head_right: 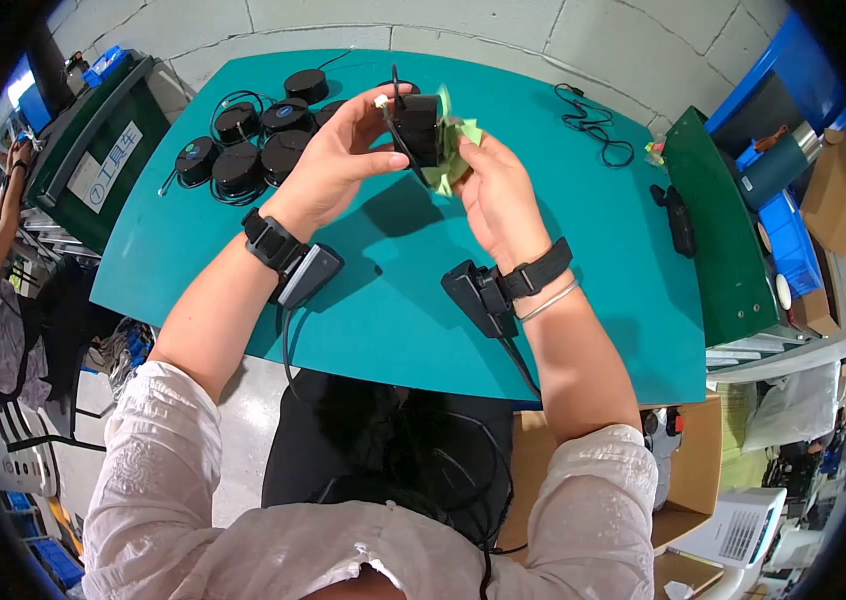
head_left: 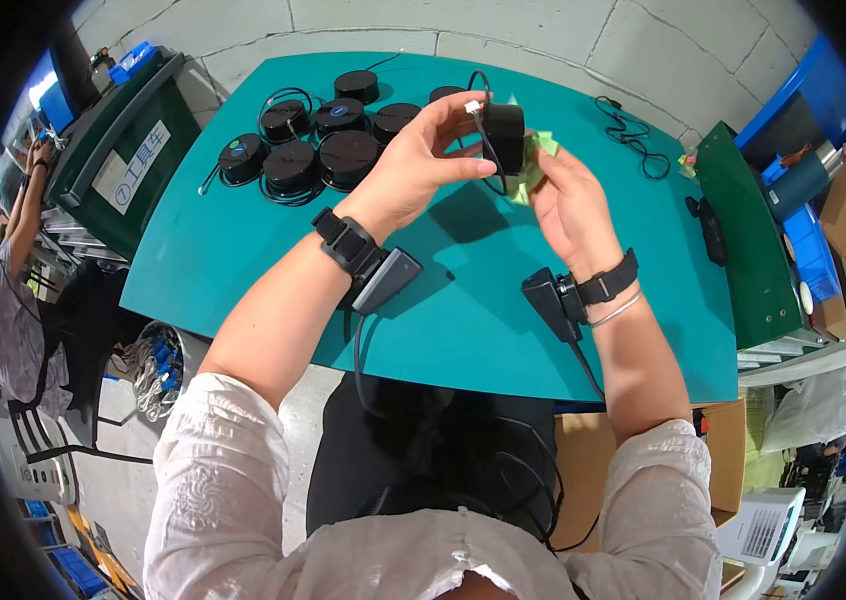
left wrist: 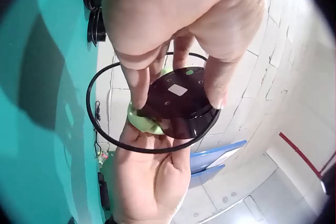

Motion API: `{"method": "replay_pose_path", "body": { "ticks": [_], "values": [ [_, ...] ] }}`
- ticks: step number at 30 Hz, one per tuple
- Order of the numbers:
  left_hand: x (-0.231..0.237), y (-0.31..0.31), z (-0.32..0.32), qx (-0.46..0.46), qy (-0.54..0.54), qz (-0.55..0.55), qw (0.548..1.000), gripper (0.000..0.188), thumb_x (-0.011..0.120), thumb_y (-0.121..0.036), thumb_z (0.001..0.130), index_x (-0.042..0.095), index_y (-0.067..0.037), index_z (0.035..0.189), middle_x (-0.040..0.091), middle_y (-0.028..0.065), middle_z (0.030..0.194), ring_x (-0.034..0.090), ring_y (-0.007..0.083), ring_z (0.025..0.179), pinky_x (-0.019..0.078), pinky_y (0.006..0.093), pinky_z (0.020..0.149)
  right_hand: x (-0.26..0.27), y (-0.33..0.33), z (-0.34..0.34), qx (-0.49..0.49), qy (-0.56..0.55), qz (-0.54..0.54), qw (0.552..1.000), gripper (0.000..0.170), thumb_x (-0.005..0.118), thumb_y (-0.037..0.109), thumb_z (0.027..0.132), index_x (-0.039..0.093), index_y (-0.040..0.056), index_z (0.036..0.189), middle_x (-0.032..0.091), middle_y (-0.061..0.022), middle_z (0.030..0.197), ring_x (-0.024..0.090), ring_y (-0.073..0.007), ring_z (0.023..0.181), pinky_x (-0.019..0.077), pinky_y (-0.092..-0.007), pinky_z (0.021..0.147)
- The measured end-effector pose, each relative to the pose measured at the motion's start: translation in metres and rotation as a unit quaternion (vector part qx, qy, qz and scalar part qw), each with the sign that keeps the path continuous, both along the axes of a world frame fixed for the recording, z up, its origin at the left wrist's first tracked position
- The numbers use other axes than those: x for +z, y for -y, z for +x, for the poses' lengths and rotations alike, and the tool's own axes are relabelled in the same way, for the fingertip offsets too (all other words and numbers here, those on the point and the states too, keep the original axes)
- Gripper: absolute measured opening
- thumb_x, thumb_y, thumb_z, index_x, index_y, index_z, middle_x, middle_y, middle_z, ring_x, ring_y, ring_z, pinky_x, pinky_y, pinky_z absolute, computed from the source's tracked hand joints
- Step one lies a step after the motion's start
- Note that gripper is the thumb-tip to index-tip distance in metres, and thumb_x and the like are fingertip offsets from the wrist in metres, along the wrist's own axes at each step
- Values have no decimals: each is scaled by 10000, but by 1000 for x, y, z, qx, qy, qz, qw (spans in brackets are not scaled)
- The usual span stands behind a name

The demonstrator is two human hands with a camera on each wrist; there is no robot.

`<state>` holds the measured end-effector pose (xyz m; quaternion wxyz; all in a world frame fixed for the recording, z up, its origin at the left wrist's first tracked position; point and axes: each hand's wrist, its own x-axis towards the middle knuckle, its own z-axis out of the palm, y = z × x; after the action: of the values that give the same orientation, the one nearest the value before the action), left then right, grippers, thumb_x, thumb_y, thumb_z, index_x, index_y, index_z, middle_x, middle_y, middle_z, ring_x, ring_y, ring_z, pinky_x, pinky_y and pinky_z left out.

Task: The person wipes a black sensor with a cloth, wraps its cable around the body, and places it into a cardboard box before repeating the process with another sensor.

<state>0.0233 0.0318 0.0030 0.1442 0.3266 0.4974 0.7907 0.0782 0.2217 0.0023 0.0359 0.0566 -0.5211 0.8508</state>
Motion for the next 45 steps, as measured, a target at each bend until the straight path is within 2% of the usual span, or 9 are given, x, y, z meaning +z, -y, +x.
{"method": "replay_pose_path", "body": {
  "ticks": [7, 13, 19, 21, 30, 36, 39, 41, 45],
  "values": [
    [6, 5, 1, -47, -136, -109, 984, 794, 725, 56, 750, 396, -101, 1455, 405, 52, 1479, 361, 228, 1380, 333, 374, 1125, -15, -9, -9, 10, 86, -86, 992, 249, 411, 142, 1021, 547, 4, 1176, 621, -76, 1122, 622, -210, 1001, 502, -354, 873],
    [7, 1, 4, -21, -166, -119, 979, 785, 741, 6, 760, 378, -58, 1454, 440, 87, 1437, 379, 224, 1365, 415, 389, 1062, -4, 3, 0, -68, -99, 82, 989, 215, 422, 156, 1031, 581, 59, 1140, 618, -38, 1084, 597, -140, 953, 485, -292, 822],
    [1, -2, 6, 11, -121, -157, 980, 753, 734, 12, 765, 379, -11, 1428, 473, 116, 1378, 430, 213, 1313, 434, 363, 1048, 10, 1, 10, -135, -228, 314, 911, 181, 466, 34, 969, 629, 40, 1047, 628, -59, 1092, 591, -156, 1013, 479, -319, 865],
    [-7, -3, 1, 32, -143, -175, 974, 749, 732, 2, 777, 361, 1, 1427, 468, 124, 1367, 446, 223, 1290, 456, 370, 1027, 13, 1, 9, -161, -345, 481, 790, 200, 497, -3, 914, 651, 52, 1030, 630, -82, 1105, 591, -238, 1044, 477, -353, 892],
    [-4, -1, 6, 38, 64, -28, 997, 640, 694, -41, 843, 400, -91, 1409, 487, 81, 1338, 560, 180, 1125, 539, 322, 860, 20, 0, 9, -145, -411, 537, 723, 376, 495, -99, 799, 642, 70, 1101, 641, -91, 1171, 544, -300, 1204, 479, -407, 956],
    [-5, 9, -11, 75, 204, 63, 974, 455, 605, -99, 942, 454, -159, 1367, 566, 31, 1220, 590, 154, 1028, 535, 430, 914, 14, -9, 10, -166, -254, 544, 782, 338, 480, -42, 836, 639, 71, 1113, 653, -135, 1099, 587, -306, 1110, 505, -416, 874],
    [-4, 10, -14, 41, 145, 140, 979, 484, 655, -106, 909, 441, -102, 1343, 536, 106, 1278, 587, 231, 1115, 502, 510, 952, -20, -41, -13, -184, -44, 637, 747, 293, 527, 42, 878, 631, 83, 1149, 641, -150, 1116, 582, -318, 1092, 492, -415, 887],
    [-6, 12, -14, 40, 128, 110, 985, 542, 693, -98, 874, 450, -100, 1358, 531, 103, 1287, 578, 212, 1105, 495, 448, 969, -51, -55, -25, -324, -172, 748, 553, 291, 567, 102, 896, 625, 90, 1180, 625, -150, 1150, 569, -319, 1108, 470, -422, 917],
    [-5, 7, -4, 9, 89, 5, 996, 610, 743, -52, 796, 522, -116, 1361, 552, 77, 1277, 544, 180, 1081, 469, 313, 959, 5, -26, -9, -328, -280, 582, 689, 270, 577, 108, 901, 645, 98, 1163, 616, -129, 1156, 560, -308, 1111, 457, -412, 930]
  ]
}}
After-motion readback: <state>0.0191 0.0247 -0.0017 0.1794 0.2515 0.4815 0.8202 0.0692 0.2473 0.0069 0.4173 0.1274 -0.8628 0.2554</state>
